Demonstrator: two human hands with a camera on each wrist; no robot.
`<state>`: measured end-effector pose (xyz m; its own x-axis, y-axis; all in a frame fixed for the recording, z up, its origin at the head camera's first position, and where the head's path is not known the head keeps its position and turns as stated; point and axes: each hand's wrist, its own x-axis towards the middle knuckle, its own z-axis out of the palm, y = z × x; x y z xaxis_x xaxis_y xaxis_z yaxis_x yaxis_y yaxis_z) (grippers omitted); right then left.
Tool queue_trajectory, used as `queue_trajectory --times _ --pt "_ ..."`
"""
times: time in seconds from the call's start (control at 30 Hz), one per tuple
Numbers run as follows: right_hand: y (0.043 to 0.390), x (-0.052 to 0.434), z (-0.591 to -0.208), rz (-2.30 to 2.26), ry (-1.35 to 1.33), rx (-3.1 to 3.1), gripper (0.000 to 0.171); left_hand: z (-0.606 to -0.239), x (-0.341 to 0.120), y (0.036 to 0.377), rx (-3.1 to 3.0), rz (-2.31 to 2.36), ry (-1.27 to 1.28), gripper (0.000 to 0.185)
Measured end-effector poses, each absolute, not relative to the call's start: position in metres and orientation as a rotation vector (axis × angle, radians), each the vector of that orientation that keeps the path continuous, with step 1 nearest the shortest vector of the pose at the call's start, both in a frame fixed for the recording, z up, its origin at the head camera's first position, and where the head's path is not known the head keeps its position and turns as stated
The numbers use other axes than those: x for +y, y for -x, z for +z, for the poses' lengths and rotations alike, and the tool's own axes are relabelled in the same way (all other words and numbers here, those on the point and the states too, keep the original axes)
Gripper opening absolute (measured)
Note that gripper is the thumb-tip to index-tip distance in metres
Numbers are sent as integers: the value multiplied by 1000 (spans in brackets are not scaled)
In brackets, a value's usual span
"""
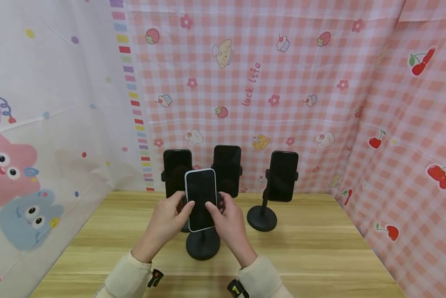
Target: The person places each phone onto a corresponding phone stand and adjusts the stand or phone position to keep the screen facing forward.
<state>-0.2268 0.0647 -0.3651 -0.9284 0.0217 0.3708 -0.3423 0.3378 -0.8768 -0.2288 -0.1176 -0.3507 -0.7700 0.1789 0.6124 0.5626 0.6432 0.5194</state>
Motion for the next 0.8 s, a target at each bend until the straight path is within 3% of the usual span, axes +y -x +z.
queue_trajectory --times 0.3,0.8 --pt "232 61 -363 1630 -261 -2337 45 -352 -122 230 -2379 -986 528 20" --pt "229 53 -360 1615 -306 -2365 34 -356 -131 232 -2413 -1015 517 32"
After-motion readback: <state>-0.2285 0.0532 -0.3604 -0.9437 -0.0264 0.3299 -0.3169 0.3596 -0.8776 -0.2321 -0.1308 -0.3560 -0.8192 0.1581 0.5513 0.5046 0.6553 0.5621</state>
